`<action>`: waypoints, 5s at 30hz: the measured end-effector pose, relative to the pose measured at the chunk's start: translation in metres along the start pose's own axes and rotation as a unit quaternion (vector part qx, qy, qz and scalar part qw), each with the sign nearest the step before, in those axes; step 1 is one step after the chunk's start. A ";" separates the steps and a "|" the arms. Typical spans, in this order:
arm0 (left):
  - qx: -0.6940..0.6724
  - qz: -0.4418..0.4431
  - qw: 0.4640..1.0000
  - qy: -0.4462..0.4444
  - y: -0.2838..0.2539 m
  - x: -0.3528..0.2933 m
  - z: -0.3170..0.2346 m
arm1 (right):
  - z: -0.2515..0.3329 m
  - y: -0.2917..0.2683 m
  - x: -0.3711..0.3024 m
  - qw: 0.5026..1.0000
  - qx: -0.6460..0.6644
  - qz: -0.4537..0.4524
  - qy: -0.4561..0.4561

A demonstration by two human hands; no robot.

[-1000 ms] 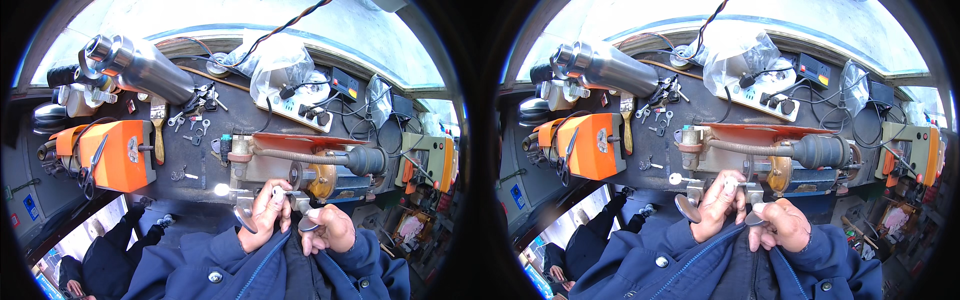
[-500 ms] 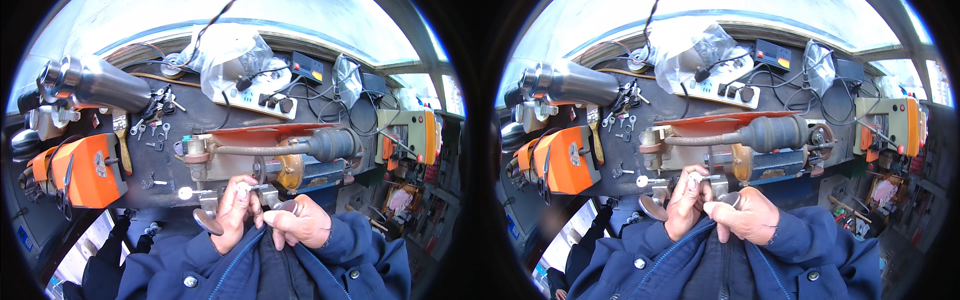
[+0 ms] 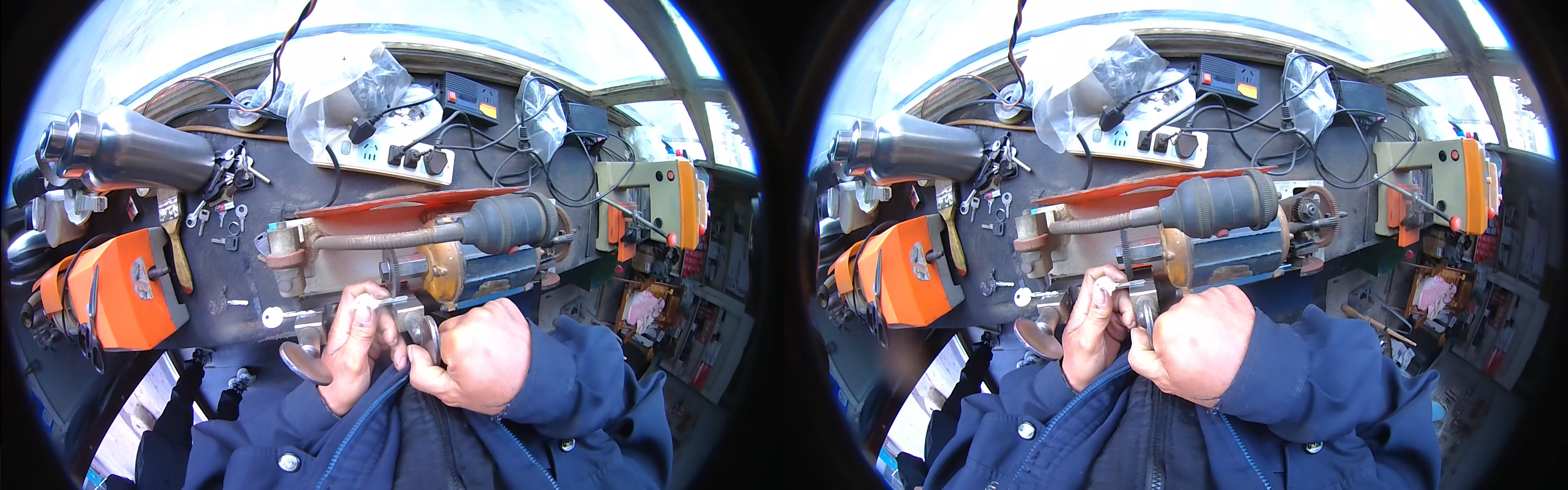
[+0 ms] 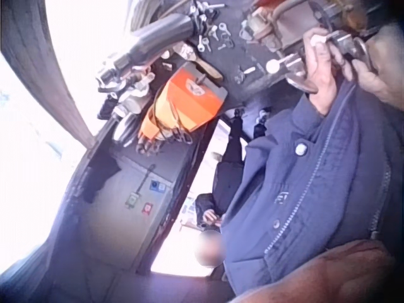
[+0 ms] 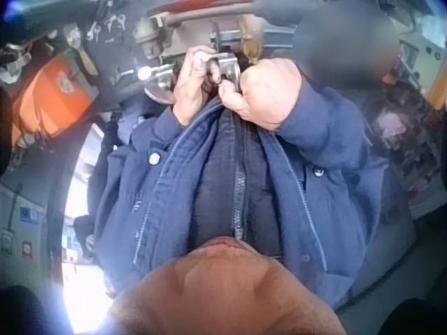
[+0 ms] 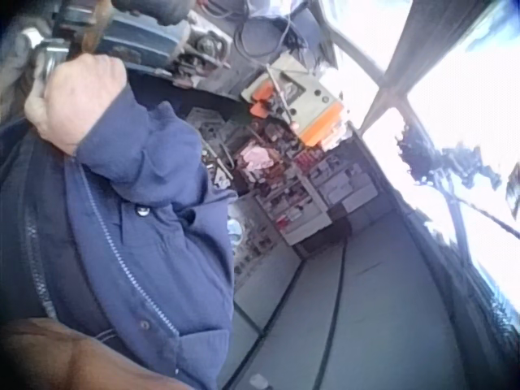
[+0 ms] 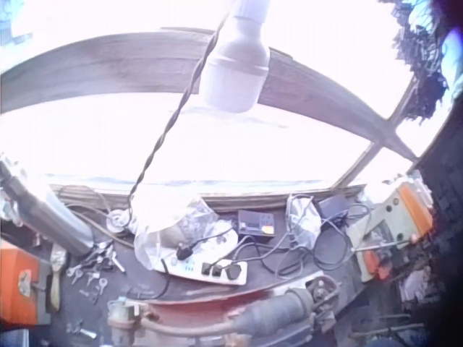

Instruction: The person secures a key blank in a key-cutting machine vise, aligns it against a guide, and runs the cutting wheel along the key profile. They repeat this process for several keys, removing and replacing each key blank between cuts.

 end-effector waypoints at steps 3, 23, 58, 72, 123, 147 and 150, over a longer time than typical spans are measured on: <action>-0.003 -0.004 1.000 0.001 0.000 0.000 0.000 | 0.002 0.000 0.001 1.000 -0.012 0.000 -0.006; 0.007 0.010 1.000 -0.007 0.002 0.000 0.000 | 0.001 -0.003 -0.001 1.000 0.001 -0.019 -0.017; 0.095 0.001 0.995 -0.023 -0.002 -0.007 -0.003 | -0.021 0.084 -0.013 0.663 0.729 0.086 0.147; 0.512 0.010 0.849 0.134 0.018 -0.029 -0.027 | -0.021 0.086 -0.013 0.685 0.708 0.119 0.127; 0.461 -0.009 0.866 0.192 0.013 -0.053 -0.015 | -0.009 0.112 -0.027 0.494 0.857 0.077 0.128; -0.385 -0.245 0.888 0.065 -0.071 -0.054 0.049 | -0.014 0.108 -0.017 0.469 0.872 0.106 0.089; -0.385 -0.228 0.892 0.067 -0.071 -0.053 0.048 | -0.012 0.106 -0.015 0.459 0.878 0.102 0.085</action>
Point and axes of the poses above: each hand's wrist, its own x-axis towards the middle knuckle, its own y-axis out of the palm, z = x × y, the point moved 10 cm from there along x, towards the middle knuckle, and after that the axes turned 6 degrees about z, right-handed, at the moved point
